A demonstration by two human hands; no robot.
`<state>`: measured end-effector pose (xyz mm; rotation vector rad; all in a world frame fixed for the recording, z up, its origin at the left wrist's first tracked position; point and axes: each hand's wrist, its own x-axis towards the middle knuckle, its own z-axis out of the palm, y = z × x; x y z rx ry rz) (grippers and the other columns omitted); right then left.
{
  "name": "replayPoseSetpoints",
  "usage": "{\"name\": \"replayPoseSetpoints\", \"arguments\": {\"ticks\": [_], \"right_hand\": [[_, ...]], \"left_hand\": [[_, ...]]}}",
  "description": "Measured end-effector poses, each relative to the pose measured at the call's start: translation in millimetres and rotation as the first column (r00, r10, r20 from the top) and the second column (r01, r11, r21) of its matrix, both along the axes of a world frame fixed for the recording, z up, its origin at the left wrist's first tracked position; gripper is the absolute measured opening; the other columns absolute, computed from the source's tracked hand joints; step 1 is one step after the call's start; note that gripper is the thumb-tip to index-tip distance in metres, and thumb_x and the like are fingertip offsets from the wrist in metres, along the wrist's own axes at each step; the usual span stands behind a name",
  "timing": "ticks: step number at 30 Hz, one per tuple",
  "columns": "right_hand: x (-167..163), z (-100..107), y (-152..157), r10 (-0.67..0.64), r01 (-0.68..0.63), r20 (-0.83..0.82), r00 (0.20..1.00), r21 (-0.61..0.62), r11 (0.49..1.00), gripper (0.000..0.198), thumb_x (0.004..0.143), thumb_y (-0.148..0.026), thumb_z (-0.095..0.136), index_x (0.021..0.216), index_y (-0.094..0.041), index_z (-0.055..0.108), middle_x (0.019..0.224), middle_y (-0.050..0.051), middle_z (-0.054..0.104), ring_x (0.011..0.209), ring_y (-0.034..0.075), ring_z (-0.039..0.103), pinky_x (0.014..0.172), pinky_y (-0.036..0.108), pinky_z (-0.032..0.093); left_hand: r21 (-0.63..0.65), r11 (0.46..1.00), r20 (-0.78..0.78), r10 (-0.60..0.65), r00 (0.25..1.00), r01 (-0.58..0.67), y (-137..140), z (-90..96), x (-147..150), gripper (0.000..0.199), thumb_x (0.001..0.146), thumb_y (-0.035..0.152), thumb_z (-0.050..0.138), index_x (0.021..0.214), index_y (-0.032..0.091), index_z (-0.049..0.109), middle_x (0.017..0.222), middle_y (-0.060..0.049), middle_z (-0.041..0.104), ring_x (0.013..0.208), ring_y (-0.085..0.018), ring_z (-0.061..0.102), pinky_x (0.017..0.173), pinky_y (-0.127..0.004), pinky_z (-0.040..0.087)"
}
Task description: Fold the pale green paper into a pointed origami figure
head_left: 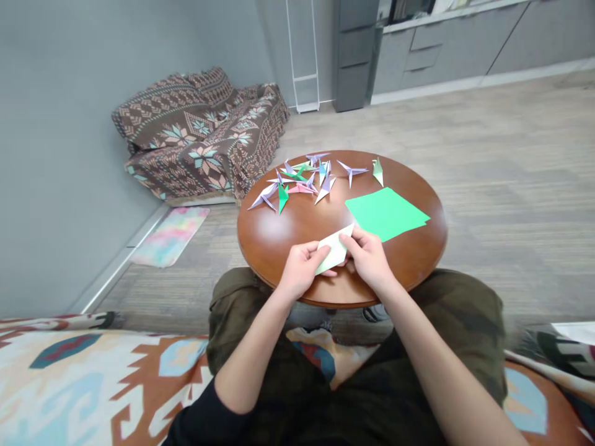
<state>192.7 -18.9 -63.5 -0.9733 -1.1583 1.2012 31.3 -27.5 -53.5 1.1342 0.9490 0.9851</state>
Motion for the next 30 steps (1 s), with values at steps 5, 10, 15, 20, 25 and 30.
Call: {"name": "replayPoseSetpoints", "arguments": {"ticks": [5,10,15,20,25,30], "right_hand": [[0.6,-0.7,-0.3,0.003,-0.004,0.013,1.0,0.025,1.0,0.029,0.08,-0.046,0.079,0.077,-0.02,0.066,0.064,-0.001,0.065,0.053,0.014,0.056,0.049,0.026,0.047],[2.2,-1.8,-0.7,0.027,-0.029,0.04,0.999,0.052,0.998,0.023,0.078,-0.037,0.082,0.081,-0.018,0.071,0.077,0.002,0.073,0.067,0.017,0.063,0.065,0.029,0.052],[2.2,-2.0,-0.4,0.032,-0.034,0.046,0.998,0.047,0.998,0.026,0.077,-0.041,0.081,0.081,-0.018,0.072,0.077,0.003,0.074,0.068,0.019,0.064,0.066,0.031,0.053],[1.2,-1.2,-0.2,0.007,-0.009,0.035,0.999,0.044,0.999,0.027,0.075,-0.043,0.082,0.078,-0.018,0.071,0.072,0.002,0.072,0.063,0.018,0.061,0.06,0.03,0.05],[5.8,-3.7,1.9,-0.102,0.101,0.0,0.995,0.048,0.994,0.03,0.082,-0.046,0.077,0.071,-0.02,0.067,0.06,-0.002,0.06,0.053,0.013,0.051,0.054,0.027,0.042],[10.3,-9.4,6.0,-0.229,0.231,-0.037,0.973,0.052,0.972,0.033,0.092,-0.053,0.066,0.082,-0.022,0.066,0.061,-0.004,0.055,0.049,0.011,0.046,0.049,0.026,0.037]], "left_hand": [[0.01,0.999,0.017,0.047,0.999,-0.047,-0.4,-3.0,2.1,0.045,0.078,0.051,0.085,0.094,0.01,0.076,0.082,-0.006,0.078,0.076,-0.018,0.074,0.066,-0.027,0.067],[0.026,0.998,0.027,0.053,0.998,-0.053,-3.0,-1.3,2.7,0.045,0.077,0.052,0.085,0.093,0.011,0.076,0.083,-0.004,0.076,0.078,-0.018,0.072,0.072,-0.032,0.068],[0.015,0.997,0.013,0.069,0.998,-0.069,-2.6,-0.7,3.5,0.047,0.076,0.056,0.084,0.086,0.012,0.074,0.077,-0.003,0.072,0.072,-0.017,0.07,0.069,-0.032,0.067],[-0.003,0.997,-0.009,0.073,0.997,-0.073,-0.9,-2.0,5.4,0.045,0.074,0.055,0.086,0.081,0.012,0.073,0.073,-0.003,0.073,0.067,-0.015,0.069,0.067,-0.029,0.063],[-0.023,0.999,-0.034,0.023,0.999,-0.024,-2.5,0.4,2.4,0.043,0.075,0.052,0.086,0.082,0.01,0.075,0.07,-0.006,0.074,0.062,-0.015,0.067,0.061,-0.025,0.057],[-0.038,0.999,-0.029,0.031,0.999,-0.032,-3.9,3.3,3.4,0.043,0.073,0.051,0.087,0.08,0.011,0.074,0.072,-0.005,0.074,0.062,-0.015,0.066,0.061,-0.026,0.058]]}}
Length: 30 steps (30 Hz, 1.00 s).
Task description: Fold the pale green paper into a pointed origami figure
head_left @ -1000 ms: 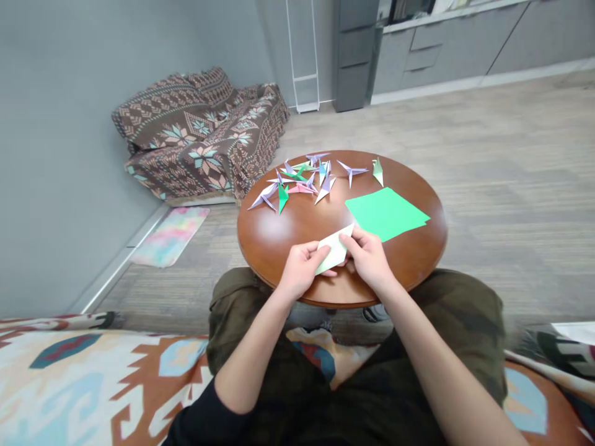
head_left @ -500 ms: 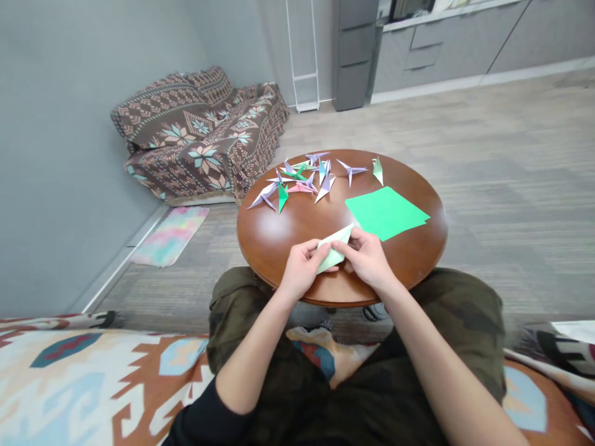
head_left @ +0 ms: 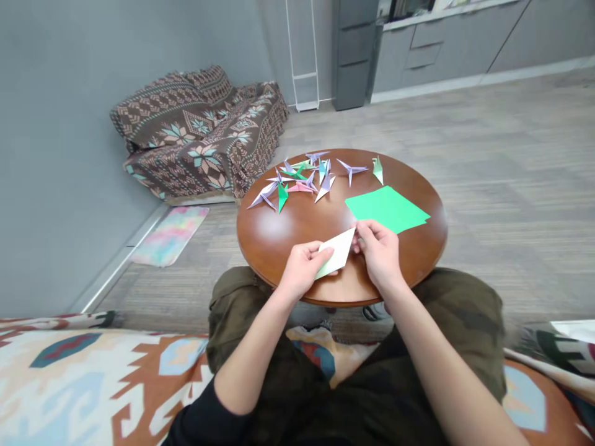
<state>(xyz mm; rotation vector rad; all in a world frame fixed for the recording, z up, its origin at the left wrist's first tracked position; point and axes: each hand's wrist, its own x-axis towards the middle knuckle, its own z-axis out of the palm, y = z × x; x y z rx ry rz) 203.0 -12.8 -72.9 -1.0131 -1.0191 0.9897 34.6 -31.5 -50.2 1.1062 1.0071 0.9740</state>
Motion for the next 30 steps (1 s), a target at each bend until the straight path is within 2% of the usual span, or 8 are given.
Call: {"name": "replayPoseSetpoints", "arguments": {"ticks": [4,8,12,16,21,30], "right_hand": [[-2.5,2.0,-1.8,0.079,-0.08,0.052,0.995,0.003,0.997,0.032,0.087,-0.052,0.072,0.082,-0.021,0.067,0.06,-0.004,0.057,0.048,0.012,0.048,0.048,0.026,0.04],[-6.3,4.9,-5.7,0.155,-0.158,0.119,0.981,0.015,0.987,0.027,0.088,-0.046,0.073,0.08,-0.021,0.068,0.056,-0.005,0.054,0.048,0.012,0.046,0.047,0.025,0.039],[-7.2,2.5,-7.5,0.186,-0.195,0.171,0.967,0.036,0.98,0.023,0.091,-0.043,0.071,0.083,-0.021,0.071,0.062,-0.002,0.058,0.054,0.014,0.051,0.049,0.026,0.04],[-6.3,0.4,-7.4,0.173,-0.19,0.207,0.963,0.065,0.98,0.022,0.092,-0.041,0.071,0.081,-0.021,0.072,0.069,0.0,0.061,0.061,0.016,0.055,0.052,0.027,0.043],[-5.8,2.5,-6.9,0.142,-0.171,0.236,0.961,0.104,0.98,0.022,0.091,-0.038,0.072,0.078,-0.021,0.074,0.075,0.002,0.064,0.069,0.017,0.058,0.062,0.03,0.046],[-7.6,3.1,-7.1,0.139,-0.157,0.212,0.967,0.071,0.985,0.025,0.089,-0.041,0.071,0.076,-0.02,0.074,0.074,0.003,0.07,0.067,0.019,0.061,0.062,0.03,0.047]], "left_hand": [[0.004,0.999,0.026,0.036,0.999,-0.036,0.8,-0.7,2.2,0.044,0.074,0.054,0.085,0.083,0.012,0.074,0.074,-0.004,0.073,0.066,-0.016,0.066,0.065,-0.029,0.06],[0.026,0.998,0.031,0.06,0.998,-0.06,4.6,-2.1,0.4,0.04,0.076,0.051,0.084,0.081,0.012,0.077,0.076,-0.003,0.073,0.068,-0.015,0.062,0.065,-0.024,0.053],[0.002,0.999,0.043,0.048,0.998,-0.048,8.4,-0.8,-2.1,0.038,0.073,0.049,0.087,0.081,0.012,0.081,0.078,-0.005,0.075,0.069,-0.014,0.061,0.064,-0.023,0.048],[-0.062,0.998,0.071,0.01,0.997,-0.006,9.1,2.6,-3.3,0.044,0.068,0.052,0.09,0.085,0.012,0.082,0.077,-0.006,0.075,0.064,-0.013,0.062,0.063,-0.024,0.05],[-0.106,0.994,0.086,0.001,0.996,0.008,8.1,5.6,-2.9,0.044,0.063,0.048,0.094,0.086,0.012,0.083,0.081,-0.007,0.077,0.068,-0.015,0.067,0.07,-0.028,0.056],[-0.081,0.995,0.057,0.06,0.997,-0.055,6.6,5.6,3.1,0.037,0.061,0.041,0.095,0.079,0.012,0.082,0.073,-0.005,0.076,0.063,-0.015,0.066,0.067,-0.028,0.055]]}}
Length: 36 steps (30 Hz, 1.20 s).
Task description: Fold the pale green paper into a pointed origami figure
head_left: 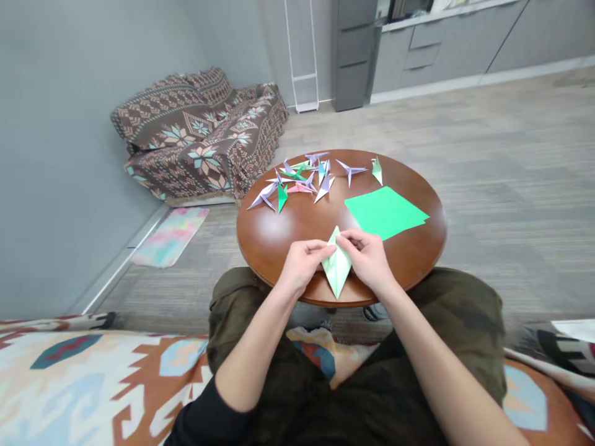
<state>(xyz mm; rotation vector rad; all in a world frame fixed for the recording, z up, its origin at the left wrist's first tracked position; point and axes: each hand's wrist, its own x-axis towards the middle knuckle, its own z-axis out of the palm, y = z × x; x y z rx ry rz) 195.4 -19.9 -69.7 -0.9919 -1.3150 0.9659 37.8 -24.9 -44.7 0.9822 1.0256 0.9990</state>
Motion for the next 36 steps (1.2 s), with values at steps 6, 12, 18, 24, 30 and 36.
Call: {"name": "replayPoseSetpoints", "arguments": {"ticks": [6,12,18,24,30,36], "right_hand": [[0.7,1.6,-0.9,0.017,-0.02,-0.05,0.999,-0.053,0.998,0.027,0.088,-0.044,0.073,0.078,-0.02,0.073,0.071,0.002,0.07,0.061,0.016,0.059,0.057,0.028,0.045],[0.1,3.1,-2.1,0.061,-0.073,-0.112,0.992,-0.106,0.992,0.026,0.079,-0.043,0.084,0.077,-0.019,0.074,0.067,0.001,0.07,0.055,0.014,0.058,0.052,0.026,0.044],[-0.3,2.2,-2.1,0.062,-0.082,-0.152,0.986,-0.126,0.989,0.027,0.076,-0.042,0.086,0.076,-0.018,0.075,0.064,0.0,0.069,0.052,0.013,0.056,0.05,0.025,0.043],[-0.7,3.8,-3.5,0.037,-0.06,-0.167,0.985,-0.138,0.989,0.029,0.073,-0.043,0.088,0.071,-0.018,0.074,0.059,-0.001,0.067,0.047,0.011,0.053,0.045,0.023,0.04],[-0.6,6.5,-4.2,0.035,-0.061,-0.164,0.986,-0.159,0.985,0.03,0.072,-0.045,0.088,0.073,-0.018,0.075,0.057,-0.001,0.066,0.045,0.011,0.051,0.041,0.023,0.039],[-1.1,6.5,-4.2,0.018,-0.047,-0.172,0.985,-0.169,0.985,0.029,0.076,-0.045,0.084,0.072,-0.018,0.074,0.052,-0.003,0.059,0.041,0.01,0.045,0.039,0.023,0.034]], "left_hand": [[0.084,0.994,-0.036,0.066,0.997,-0.063,-3.4,-2.6,5.5,0.028,0.068,0.039,0.091,0.076,0.013,0.081,0.069,-0.003,0.076,0.061,-0.013,0.064,0.064,-0.024,0.049],[0.134,0.99,-0.047,0.048,0.998,-0.042,-5.4,-3.4,5.5,0.033,0.07,0.043,0.09,0.078,0.013,0.081,0.072,-0.004,0.077,0.062,-0.015,0.065,0.064,-0.025,0.05],[0.165,0.986,-0.047,0.017,0.999,-0.009,-4.9,-6.3,3.8,0.035,0.072,0.044,0.089,0.082,0.012,0.082,0.074,-0.005,0.078,0.064,-0.015,0.066,0.065,-0.025,0.05],[0.176,0.984,-0.05,-0.026,0.998,0.034,-5.5,-6.8,1.8,0.039,0.072,0.048,0.09,0.081,0.011,0.081,0.071,-0.005,0.076,0.061,-0.015,0.065,0.062,-0.024,0.049],[0.187,0.981,-0.051,-0.036,0.998,0.045,-5.5,-8.0,1.6,0.037,0.074,0.048,0.088,0.082,0.012,0.081,0.072,-0.005,0.077,0.061,-0.014,0.064,0.062,-0.024,0.048],[0.197,0.978,-0.064,-0.054,0.997,0.066,-5.8,-6.4,0.6,0.038,0.073,0.048,0.088,0.08,0.012,0.079,0.072,-0.004,0.076,0.061,-0.013,0.062,0.062,-0.024,0.047]]}}
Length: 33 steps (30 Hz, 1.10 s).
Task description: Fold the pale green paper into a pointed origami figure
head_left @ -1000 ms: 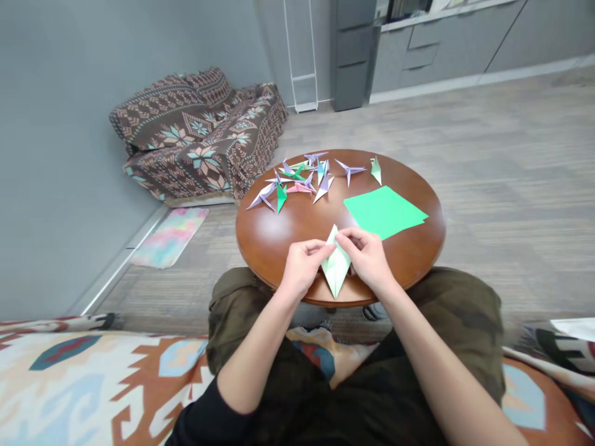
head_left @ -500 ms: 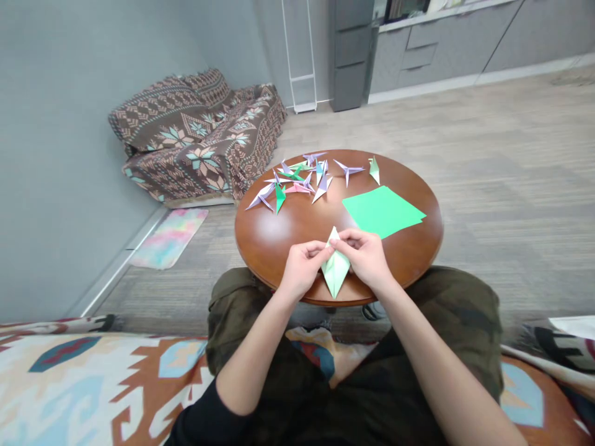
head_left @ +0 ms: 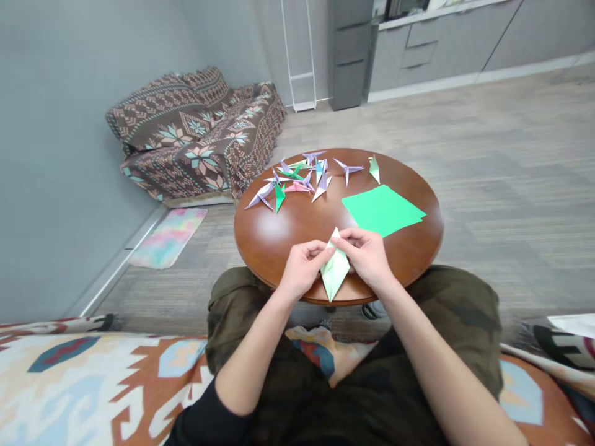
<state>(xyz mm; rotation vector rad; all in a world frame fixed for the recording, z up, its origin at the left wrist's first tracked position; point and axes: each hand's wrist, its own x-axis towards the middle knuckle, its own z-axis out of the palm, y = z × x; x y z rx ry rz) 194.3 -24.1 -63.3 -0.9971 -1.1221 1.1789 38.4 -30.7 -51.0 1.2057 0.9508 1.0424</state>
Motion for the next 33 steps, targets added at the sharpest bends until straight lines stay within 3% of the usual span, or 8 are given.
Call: {"name": "replayPoseSetpoints", "arguments": {"ticks": [7,18,33], "right_hand": [[0.9,-2.8,2.4,-0.082,0.083,-0.036,0.996,0.015,0.996,0.028,0.083,-0.044,0.077,0.073,-0.018,0.072,0.051,-0.005,0.053,0.041,0.008,0.038,0.038,0.022,0.031],[-0.4,9.2,-3.4,0.075,-0.076,-0.035,0.997,-0.016,0.997,0.031,0.068,-0.044,0.089,0.071,-0.019,0.071,0.05,-0.005,0.057,0.039,0.008,0.042,0.037,0.022,0.032],[-0.6,5.2,-2.3,0.019,-0.019,-0.005,1.0,0.016,1.0,0.032,0.072,-0.038,0.085,0.059,-0.02,0.062,0.049,-0.005,0.054,0.042,0.008,0.044,0.041,0.022,0.034]], "left_hand": [[0.009,1.0,-0.037,-0.022,0.999,0.022,-1.7,0.2,0.1,0.033,0.076,0.043,0.086,0.083,0.011,0.079,0.076,-0.006,0.077,0.063,-0.014,0.064,0.064,-0.024,0.048],[0.079,0.997,-0.045,0.0,0.999,0.003,-3.5,2.4,-0.7,0.036,0.085,0.048,0.078,0.077,0.013,0.073,0.068,-0.001,0.066,0.062,-0.011,0.053,0.063,-0.024,0.042],[0.09,0.996,-0.038,0.011,0.999,-0.007,-1.9,1.5,1.5,0.036,0.082,0.049,0.081,0.078,0.014,0.075,0.071,-0.002,0.07,0.065,-0.013,0.056,0.067,-0.025,0.044]]}}
